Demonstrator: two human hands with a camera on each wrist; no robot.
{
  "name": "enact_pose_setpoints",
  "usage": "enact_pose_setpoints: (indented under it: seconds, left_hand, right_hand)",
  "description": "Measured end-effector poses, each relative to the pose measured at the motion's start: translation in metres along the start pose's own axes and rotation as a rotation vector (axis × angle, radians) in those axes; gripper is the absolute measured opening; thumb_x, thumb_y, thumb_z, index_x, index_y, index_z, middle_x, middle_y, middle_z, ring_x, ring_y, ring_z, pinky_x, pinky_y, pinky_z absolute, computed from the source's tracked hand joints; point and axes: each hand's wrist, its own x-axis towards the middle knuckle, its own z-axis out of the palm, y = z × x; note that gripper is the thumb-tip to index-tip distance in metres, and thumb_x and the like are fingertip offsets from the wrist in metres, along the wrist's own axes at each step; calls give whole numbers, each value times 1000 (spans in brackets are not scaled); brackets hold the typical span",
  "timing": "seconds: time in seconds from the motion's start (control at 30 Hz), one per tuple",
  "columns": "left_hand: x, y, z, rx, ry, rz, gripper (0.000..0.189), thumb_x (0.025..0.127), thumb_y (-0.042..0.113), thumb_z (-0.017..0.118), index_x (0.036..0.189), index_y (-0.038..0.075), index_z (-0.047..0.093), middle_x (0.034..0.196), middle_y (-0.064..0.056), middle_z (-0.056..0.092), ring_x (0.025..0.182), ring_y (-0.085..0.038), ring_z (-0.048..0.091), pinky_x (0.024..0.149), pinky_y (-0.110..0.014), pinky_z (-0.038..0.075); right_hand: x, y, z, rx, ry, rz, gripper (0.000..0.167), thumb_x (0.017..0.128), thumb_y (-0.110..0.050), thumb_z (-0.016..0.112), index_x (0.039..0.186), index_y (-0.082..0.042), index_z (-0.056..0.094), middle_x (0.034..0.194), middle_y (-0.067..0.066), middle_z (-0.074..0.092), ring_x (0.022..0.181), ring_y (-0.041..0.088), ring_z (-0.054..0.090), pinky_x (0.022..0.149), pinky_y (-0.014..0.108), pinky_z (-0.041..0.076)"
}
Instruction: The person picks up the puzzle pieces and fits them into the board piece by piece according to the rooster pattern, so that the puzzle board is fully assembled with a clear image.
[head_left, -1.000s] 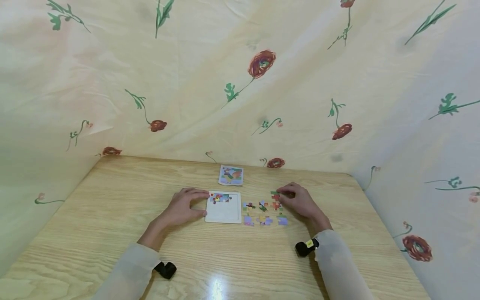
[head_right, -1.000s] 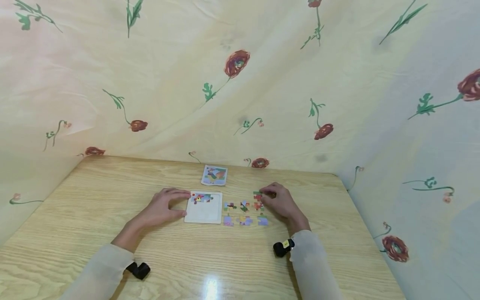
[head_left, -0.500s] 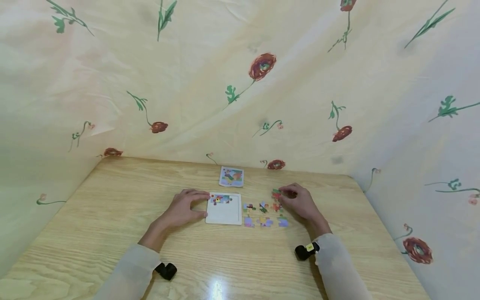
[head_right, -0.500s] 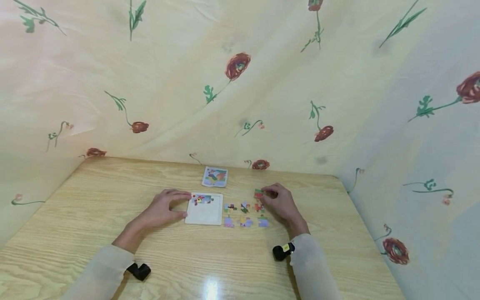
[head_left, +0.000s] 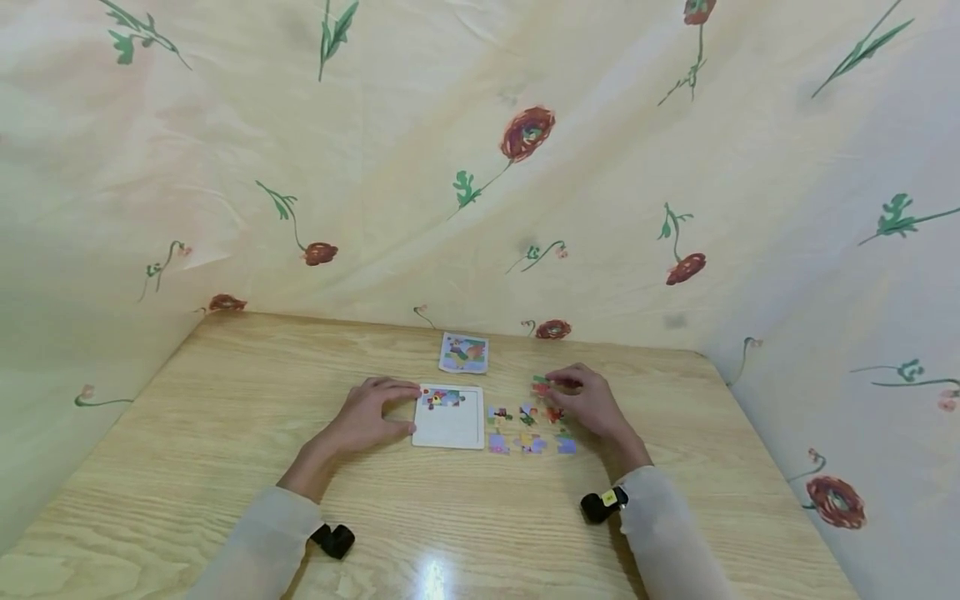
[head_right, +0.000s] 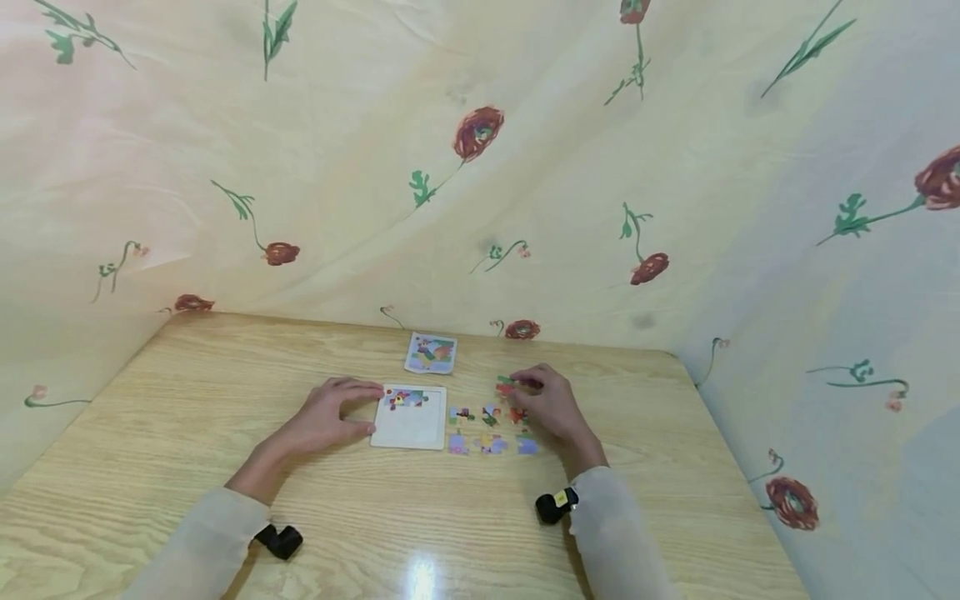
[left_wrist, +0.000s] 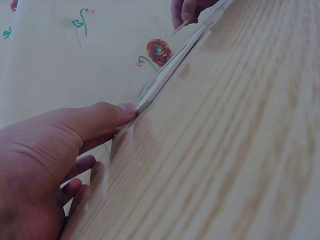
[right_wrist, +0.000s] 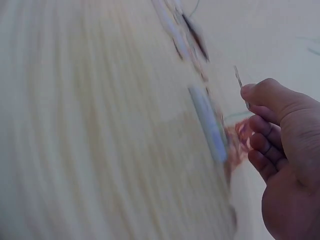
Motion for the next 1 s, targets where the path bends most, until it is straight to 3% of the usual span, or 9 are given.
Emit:
enact_pose_setpoints:
  seconds: [0.37,0.67,1.0]
  left_hand:
    - [-2,2,3,-9,5,-10,54,90,34,79,142,29,64,153,7,55,151,-33,35,120,-67,18]
    - [-1,1,2,-13,-1,-13,54,90,33,78,142,28,64,154,6,55,151,-33,34,120,-67,17]
    - [-1,-2,0,-9,-2,-16,54,91,33,78,142,29,64,154,7,54,152,-32,33,121,-66,17]
  right_hand:
    - [4,-28,20,20,-26,-23,26,96,-21,75,121,-14,76,120,8,66,113,28,63,96,48,55]
    - [11,-38,37,43,-25,-53,24,94,-18,76,117,-12,77,115,7,68,109,27,64,96,47,55]
    - [12,-53,52,48,-79,-76,25,95,-18,75,119,-11,76,116,8,66,111,25,64,96,45,57]
